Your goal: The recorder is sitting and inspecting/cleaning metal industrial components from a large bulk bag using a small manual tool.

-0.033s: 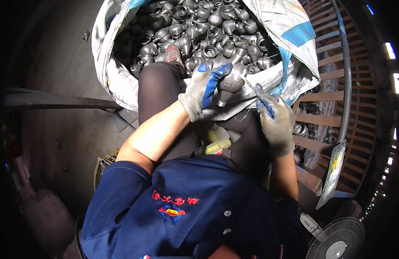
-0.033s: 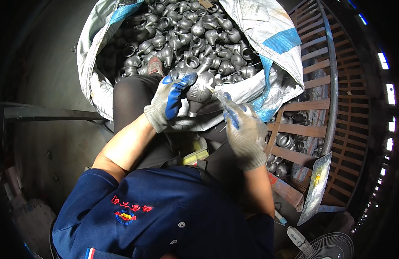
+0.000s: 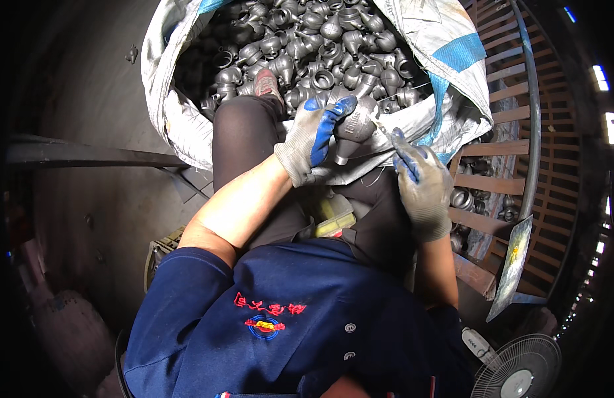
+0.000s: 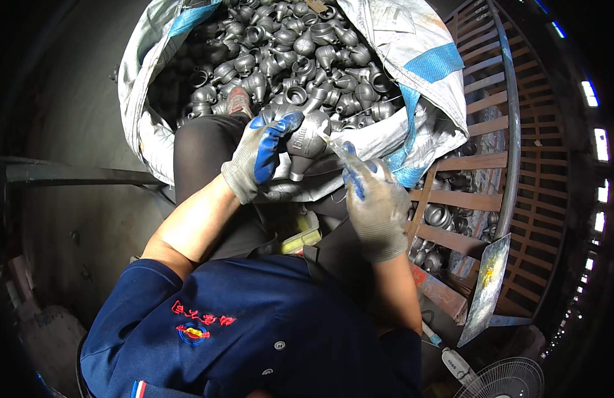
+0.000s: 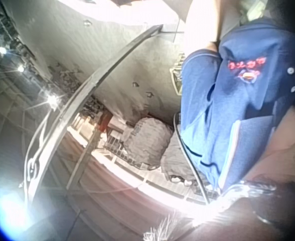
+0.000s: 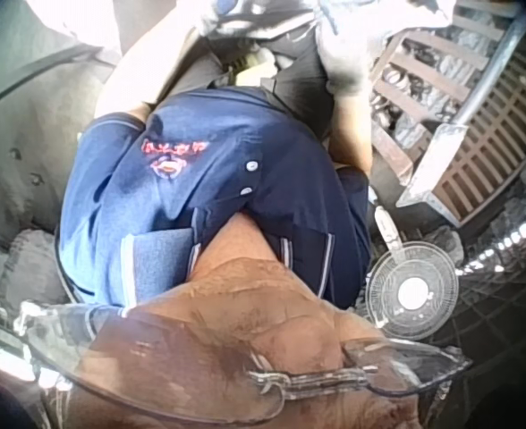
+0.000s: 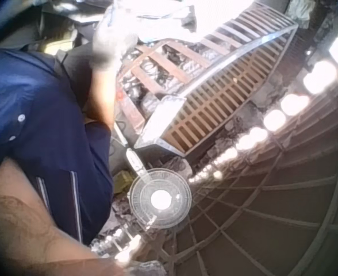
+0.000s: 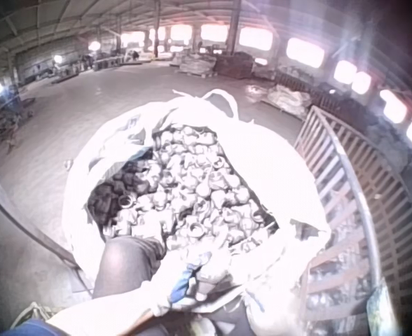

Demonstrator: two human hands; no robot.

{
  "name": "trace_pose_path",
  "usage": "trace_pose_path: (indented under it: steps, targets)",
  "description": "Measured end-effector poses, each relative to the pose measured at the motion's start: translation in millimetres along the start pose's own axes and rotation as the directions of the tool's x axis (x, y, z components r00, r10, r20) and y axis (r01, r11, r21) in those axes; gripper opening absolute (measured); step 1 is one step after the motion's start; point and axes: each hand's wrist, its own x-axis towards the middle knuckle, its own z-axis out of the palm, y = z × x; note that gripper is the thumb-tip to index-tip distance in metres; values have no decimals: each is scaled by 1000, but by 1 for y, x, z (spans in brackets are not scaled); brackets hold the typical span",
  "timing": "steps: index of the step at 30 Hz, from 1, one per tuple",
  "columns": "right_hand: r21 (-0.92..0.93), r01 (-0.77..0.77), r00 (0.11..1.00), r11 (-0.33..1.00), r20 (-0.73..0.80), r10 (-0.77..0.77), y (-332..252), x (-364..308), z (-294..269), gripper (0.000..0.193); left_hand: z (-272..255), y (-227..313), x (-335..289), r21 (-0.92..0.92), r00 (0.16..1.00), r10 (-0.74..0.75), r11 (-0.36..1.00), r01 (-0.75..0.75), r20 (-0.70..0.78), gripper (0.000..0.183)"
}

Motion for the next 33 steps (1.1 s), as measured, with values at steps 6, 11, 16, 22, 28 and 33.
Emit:
trace_pose_path:
  steps: [6, 11, 16, 22, 28, 33]
  targets:
    - [-194, 115, 990, 974, -62, -129, -4, -7, 4, 47, 17, -8, -7, -671, 849, -476, 554, 493, 230, 21]
    - [-261, 181, 974, 948, -89, -210, 5, -10, 10, 48, 17, -7, -7, -722, 805, -524, 438, 536, 280, 22]
    - [756, -478, 873, 448, 352, 337, 2, -10, 3, 28, 5, -11, -3, -98, 997, -42, 994, 48, 60, 31]
    - [822, -493, 868, 286, 439, 233, -2, -6, 2, 34, 4, -9, -4, -141, 995, -58, 988, 68, 79, 40]
    - [734, -450, 890, 508, 325, 320, 7, -3, 3, 29, 4, -7, -4, -204, 999, -24, 978, 33, 48, 37]
    - [245, 72, 991, 967, -126, -42, 13, -3, 8, 28, 5, -10, -5, -38, 995, -21, 999, 25, 96, 37]
